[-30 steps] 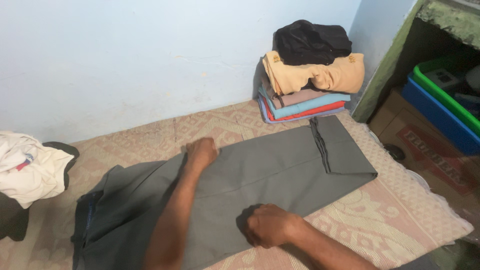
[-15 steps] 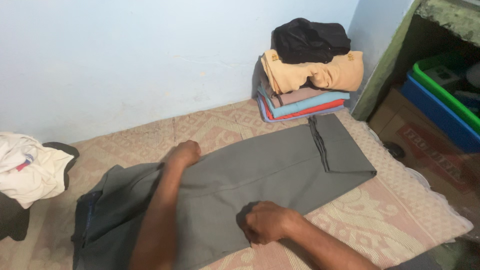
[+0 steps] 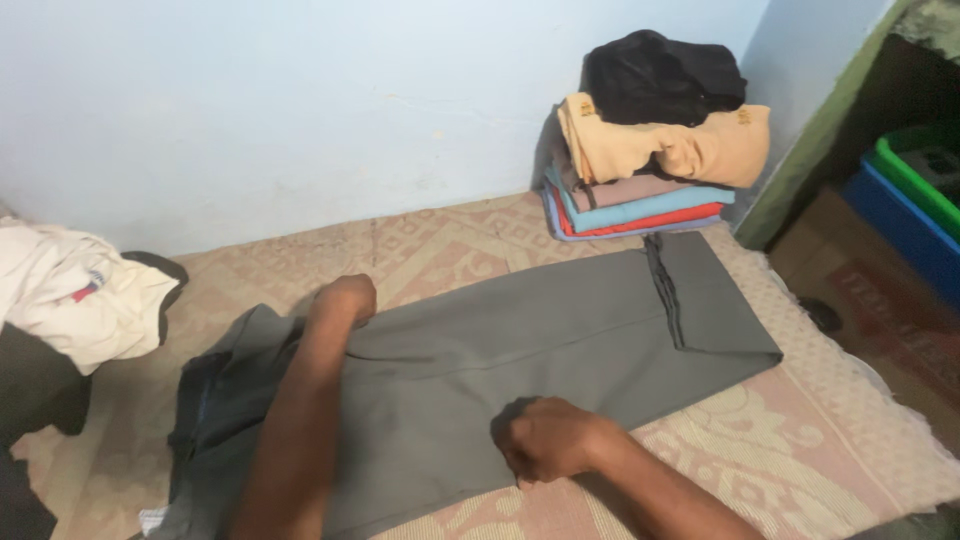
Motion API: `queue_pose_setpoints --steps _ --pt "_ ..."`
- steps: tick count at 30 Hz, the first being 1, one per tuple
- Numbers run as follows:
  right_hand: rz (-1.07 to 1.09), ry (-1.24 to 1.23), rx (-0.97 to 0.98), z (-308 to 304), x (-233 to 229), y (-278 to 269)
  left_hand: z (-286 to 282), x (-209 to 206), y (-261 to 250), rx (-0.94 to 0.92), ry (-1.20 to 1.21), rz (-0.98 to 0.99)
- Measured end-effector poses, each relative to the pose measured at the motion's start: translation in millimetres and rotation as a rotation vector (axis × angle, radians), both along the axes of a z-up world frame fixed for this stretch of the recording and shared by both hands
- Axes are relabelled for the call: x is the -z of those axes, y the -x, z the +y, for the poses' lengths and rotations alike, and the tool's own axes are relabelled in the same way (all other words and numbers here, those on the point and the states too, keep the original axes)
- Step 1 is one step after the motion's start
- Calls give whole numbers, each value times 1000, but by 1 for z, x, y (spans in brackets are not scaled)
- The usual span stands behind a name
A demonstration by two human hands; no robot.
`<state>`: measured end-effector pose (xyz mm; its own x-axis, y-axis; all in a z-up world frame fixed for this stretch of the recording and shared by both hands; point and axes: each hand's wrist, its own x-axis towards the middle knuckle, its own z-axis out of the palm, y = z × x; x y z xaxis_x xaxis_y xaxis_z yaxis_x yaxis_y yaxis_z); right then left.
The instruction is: The person folds a pair of trousers by hand on a bed, smoothing the fabric, aligning the legs, and folding it into a compact rectangle.
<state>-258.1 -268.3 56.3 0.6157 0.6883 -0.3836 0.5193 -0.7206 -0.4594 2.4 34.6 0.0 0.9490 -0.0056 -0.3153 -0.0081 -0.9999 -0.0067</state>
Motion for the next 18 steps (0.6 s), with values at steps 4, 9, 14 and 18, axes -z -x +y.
queue_pose_setpoints --steps 4,9,14,18 --pt "-16 -32 -1 -1 -8 0 5 -12 12 52 79 -38" --pt "-37 -72 0 1 -9 0 8 -2 21 -13 231 -286" --pt "39 31 5 2 -15 0 -3 9 25 81 722 -291" --pt "17 -108 53 -8 -16 -8 -36 -16 57 171 711 -220"
